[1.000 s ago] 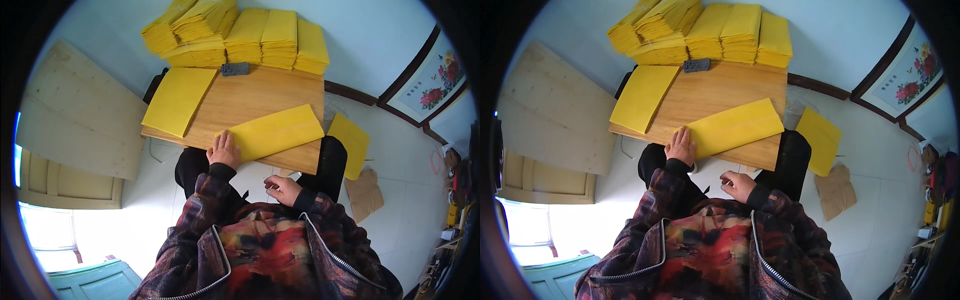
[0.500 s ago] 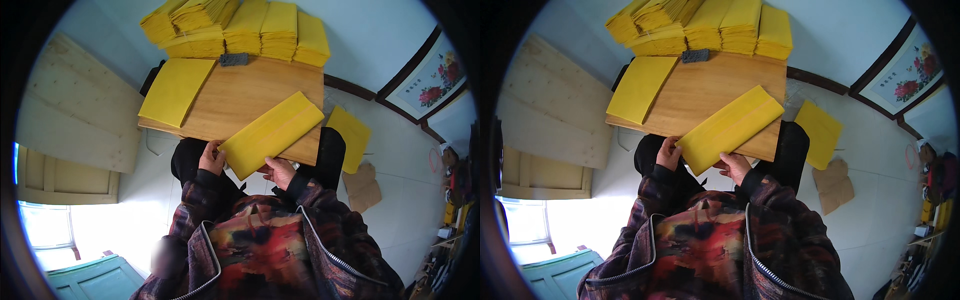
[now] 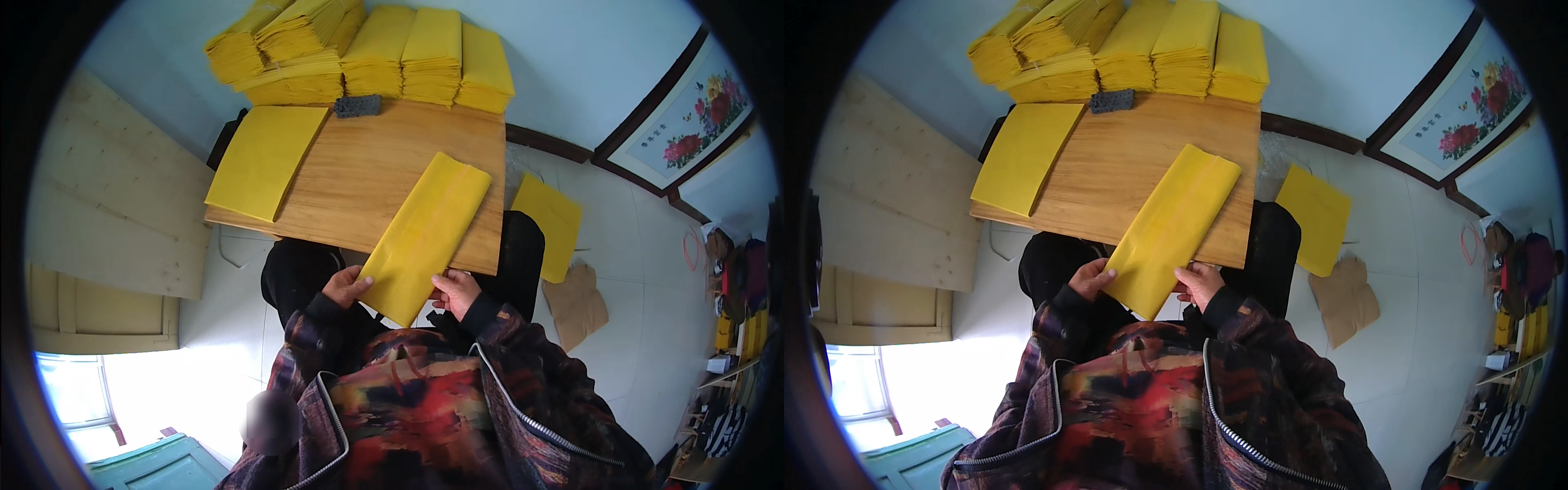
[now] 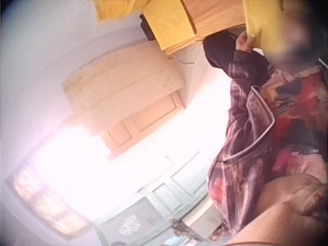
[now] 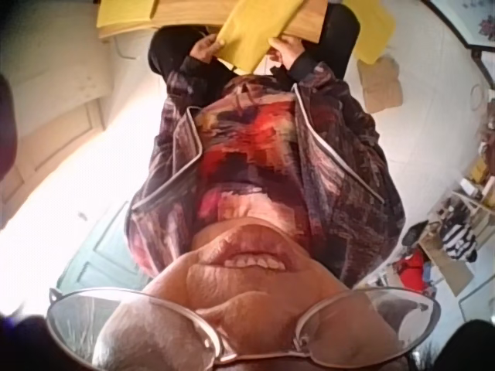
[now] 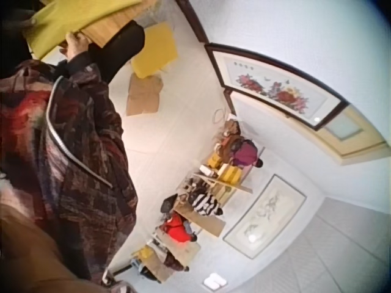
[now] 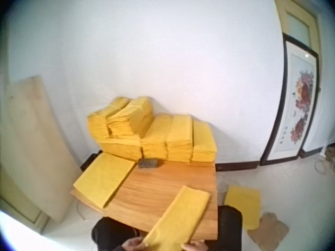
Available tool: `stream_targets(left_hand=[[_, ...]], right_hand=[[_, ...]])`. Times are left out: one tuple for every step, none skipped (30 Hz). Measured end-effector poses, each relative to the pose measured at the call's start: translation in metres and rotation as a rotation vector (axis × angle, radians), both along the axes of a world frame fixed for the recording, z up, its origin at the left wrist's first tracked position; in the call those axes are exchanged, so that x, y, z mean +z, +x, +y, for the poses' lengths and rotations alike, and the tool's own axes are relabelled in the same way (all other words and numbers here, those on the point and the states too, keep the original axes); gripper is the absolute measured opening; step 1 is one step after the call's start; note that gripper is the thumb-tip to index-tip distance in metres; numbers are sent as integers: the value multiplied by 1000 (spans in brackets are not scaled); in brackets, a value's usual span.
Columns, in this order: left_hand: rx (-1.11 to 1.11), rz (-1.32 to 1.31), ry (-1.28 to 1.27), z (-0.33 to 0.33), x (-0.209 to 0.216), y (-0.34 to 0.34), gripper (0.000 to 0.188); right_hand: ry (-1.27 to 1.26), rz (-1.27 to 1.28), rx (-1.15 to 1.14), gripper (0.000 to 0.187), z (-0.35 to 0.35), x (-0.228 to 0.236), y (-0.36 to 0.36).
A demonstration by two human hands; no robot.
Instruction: The person sits on the floor and repeatedly folds yellow sheets in half, then in half again, smoothing each crease. They stack the folded sheets into a neat pile on the wooden table.
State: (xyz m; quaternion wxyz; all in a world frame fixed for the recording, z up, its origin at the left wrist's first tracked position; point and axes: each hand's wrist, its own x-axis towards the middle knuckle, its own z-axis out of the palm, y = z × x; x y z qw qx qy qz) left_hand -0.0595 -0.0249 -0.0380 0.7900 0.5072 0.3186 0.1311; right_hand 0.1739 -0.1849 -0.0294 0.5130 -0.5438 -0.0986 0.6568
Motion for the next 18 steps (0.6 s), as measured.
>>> stream_targets(left_hand=[[-25, 5, -36, 1, 2, 4, 35], [-60, -20, -39, 1, 5, 7, 33], [-77, 18, -39, 1, 7, 7, 35], [-104, 26, -57, -2, 8, 7, 37], [-132, 34, -76, -6, 8, 7, 38], [-135, 27, -98, -10, 9, 7, 39], [-136, 21, -122, -14, 9, 6, 40], [-148, 9, -162, -17, 9, 5, 40], [-143, 28, -92, -18, 10, 5, 42], [-151, 42, -36, -14, 12, 6, 43], [-158, 77, 21, -9, 13, 8, 44], [-177, 26, 32, -2, 16, 11, 47], [-161, -1, 11, 5, 18, 13, 48], [-144, -19, -20, 11, 20, 16, 49], [-137, -65, -77, 17, 21, 20, 50], [-159, -31, -69, 23, 22, 24, 47], [-163, 0, -61, 27, 22, 28, 47], [-169, 14, -73, 30, 22, 32, 47]], right_hand=[[-1, -30, 8, 23, 1, 2, 0], [-18, -51, 12, 22, 0, 5, 1], [-41, -60, 17, 22, -1, 8, 3], [-25, -33, 28, 21, -3, 11, 5], [-31, -87, 44, 21, -5, 14, 7], [-24, -114, 66, 21, -6, 16, 10], [-18, -141, 90, 21, -7, 19, 12], [-20, -205, 123, 21, -6, 21, 12], [-2, -256, 135, 22, -6, 23, 11], [21, -302, 146, 22, -5, 25, 10], [49, -320, 151, 23, -3, 28, 10], [48, -353, 149, 23, 0, 31, 10], [46, -358, 142, 24, 2, 34, 10], [0, -351, 116, 24, 3, 38, 11], [36, -386, 128, 24, 5, 41, 12], [29, -409, 124, 24, 6, 45, 14], [50, -394, 114, 23, 8, 47, 17], [69, -385, 97, 22, 10, 49, 21]])
